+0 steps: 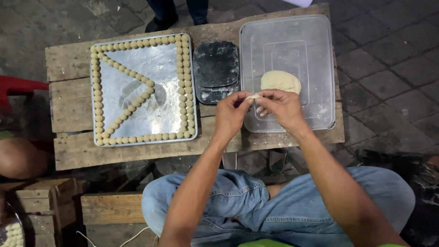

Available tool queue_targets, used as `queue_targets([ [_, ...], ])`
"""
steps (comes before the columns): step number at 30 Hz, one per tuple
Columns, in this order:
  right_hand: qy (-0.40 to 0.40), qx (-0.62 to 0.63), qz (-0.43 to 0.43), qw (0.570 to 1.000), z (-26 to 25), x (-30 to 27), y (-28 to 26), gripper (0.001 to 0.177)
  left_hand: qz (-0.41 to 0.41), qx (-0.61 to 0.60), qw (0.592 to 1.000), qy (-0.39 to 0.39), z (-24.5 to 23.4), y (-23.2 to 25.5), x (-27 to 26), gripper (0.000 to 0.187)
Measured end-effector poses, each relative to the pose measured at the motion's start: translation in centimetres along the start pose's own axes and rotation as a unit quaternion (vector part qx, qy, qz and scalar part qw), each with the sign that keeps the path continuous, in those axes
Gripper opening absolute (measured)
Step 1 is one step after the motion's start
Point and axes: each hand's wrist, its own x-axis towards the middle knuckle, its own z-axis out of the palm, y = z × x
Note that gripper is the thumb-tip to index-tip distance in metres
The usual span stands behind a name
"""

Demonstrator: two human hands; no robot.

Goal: The person portions a large mass of dough into small pieces, weighs each piece on a digital scale, rolls it into a ball, and places it on a metal tray. The process is repeated continuously to fill the tray with uniform dough balls.

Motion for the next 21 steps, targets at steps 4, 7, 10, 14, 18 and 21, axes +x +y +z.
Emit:
queue_targets([
  [4, 0.004, 0.024, 0.012, 1.000, -0.3, 0.3, 0.2, 0.023, -0.053, -0.213, 0.975, -0.016, 0.4, -2.0, 0.6, 0.027],
  [7, 0.000, 0.050, 0.009, 0.999, -0.9, 0.5, 0.8, 0.022, -0.156, -0.357, 0.920, -0.041, 0.7, -2.7, 1.0, 0.029],
  [10, 0.002, 0.062, 0.015, 0.998, -0.8, 0.4, 0.5, 0.023, -0.188, -0.370, 0.909, -0.049, 0.8, -2.6, 1.0, 0.025],
  [14, 0.008, 0.073, 0.012, 0.997, -0.1, 0.1, -1.0, 0.031, -0.180, -0.308, 0.933, -0.051, 0.9, -2.0, 0.4, 0.027],
  [18, -0.003, 0.006, -0.047, 0.999, 1.6, -1.3, -3.7, 0.025, -0.145, -0.240, 0.959, -0.047, 0.9, 0.5, -0.7, 0.034],
  [21, -0.003, -0.025, -0.093, 0.995, 0.5, -0.6, -2.0, 0.025, -0.112, -0.190, 0.974, -0.059, 0.6, 1.3, -0.8, 0.037],
])
